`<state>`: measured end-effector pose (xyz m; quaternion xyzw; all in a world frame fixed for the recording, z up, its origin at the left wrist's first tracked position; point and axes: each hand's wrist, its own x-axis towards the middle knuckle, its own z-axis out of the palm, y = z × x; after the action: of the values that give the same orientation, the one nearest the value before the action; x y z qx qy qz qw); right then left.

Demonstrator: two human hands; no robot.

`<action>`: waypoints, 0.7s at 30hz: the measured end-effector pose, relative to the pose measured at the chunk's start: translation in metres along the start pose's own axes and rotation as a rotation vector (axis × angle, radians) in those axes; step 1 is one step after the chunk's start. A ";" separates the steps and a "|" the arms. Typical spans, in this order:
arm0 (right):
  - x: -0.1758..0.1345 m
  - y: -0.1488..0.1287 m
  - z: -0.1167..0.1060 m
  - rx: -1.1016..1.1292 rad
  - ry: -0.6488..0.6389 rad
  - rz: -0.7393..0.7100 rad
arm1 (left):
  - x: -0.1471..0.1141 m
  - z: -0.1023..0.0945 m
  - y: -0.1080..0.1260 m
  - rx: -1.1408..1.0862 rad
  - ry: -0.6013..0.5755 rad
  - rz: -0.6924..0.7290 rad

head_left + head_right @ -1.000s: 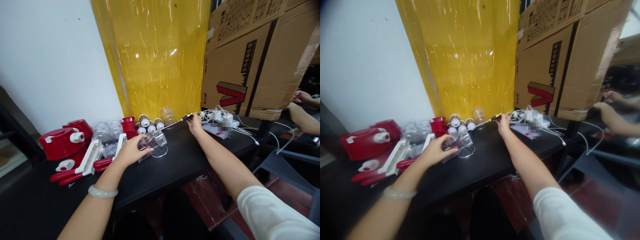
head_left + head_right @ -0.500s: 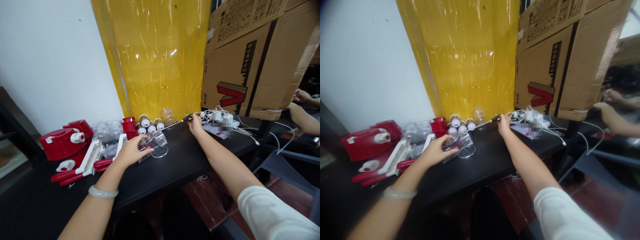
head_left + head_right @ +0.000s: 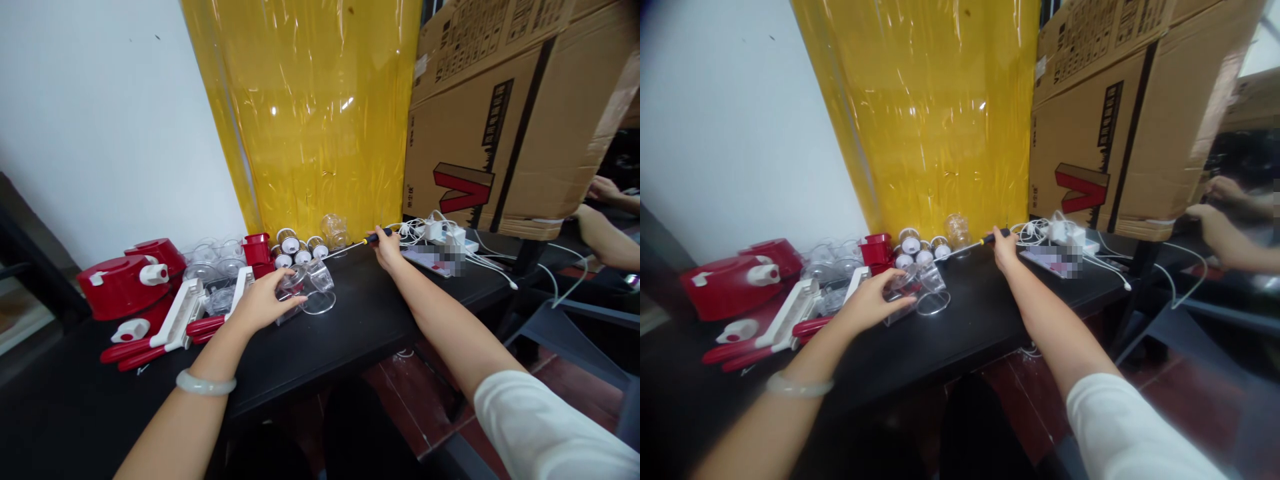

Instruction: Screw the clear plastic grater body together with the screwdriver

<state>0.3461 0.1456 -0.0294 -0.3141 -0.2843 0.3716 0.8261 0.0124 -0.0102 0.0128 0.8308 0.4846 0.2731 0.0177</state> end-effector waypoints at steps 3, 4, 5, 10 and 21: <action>-0.003 -0.005 0.002 0.028 0.037 0.054 | 0.000 0.000 0.000 0.000 -0.004 -0.002; -0.005 -0.007 0.003 0.043 0.027 0.057 | 0.000 0.000 0.001 -0.001 -0.004 -0.002; -0.006 -0.009 0.003 0.056 0.014 0.054 | 0.000 0.000 0.001 -0.002 -0.004 -0.001; -0.010 -0.014 0.003 0.087 -0.018 0.055 | 0.000 0.001 0.000 0.003 -0.003 0.001; -0.008 -0.017 0.006 0.081 0.048 0.114 | 0.000 0.001 -0.001 0.004 -0.007 -0.004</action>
<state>0.3448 0.1325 -0.0154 -0.3050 -0.2310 0.4215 0.8221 0.0123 -0.0092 0.0115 0.8309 0.4867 0.2691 0.0185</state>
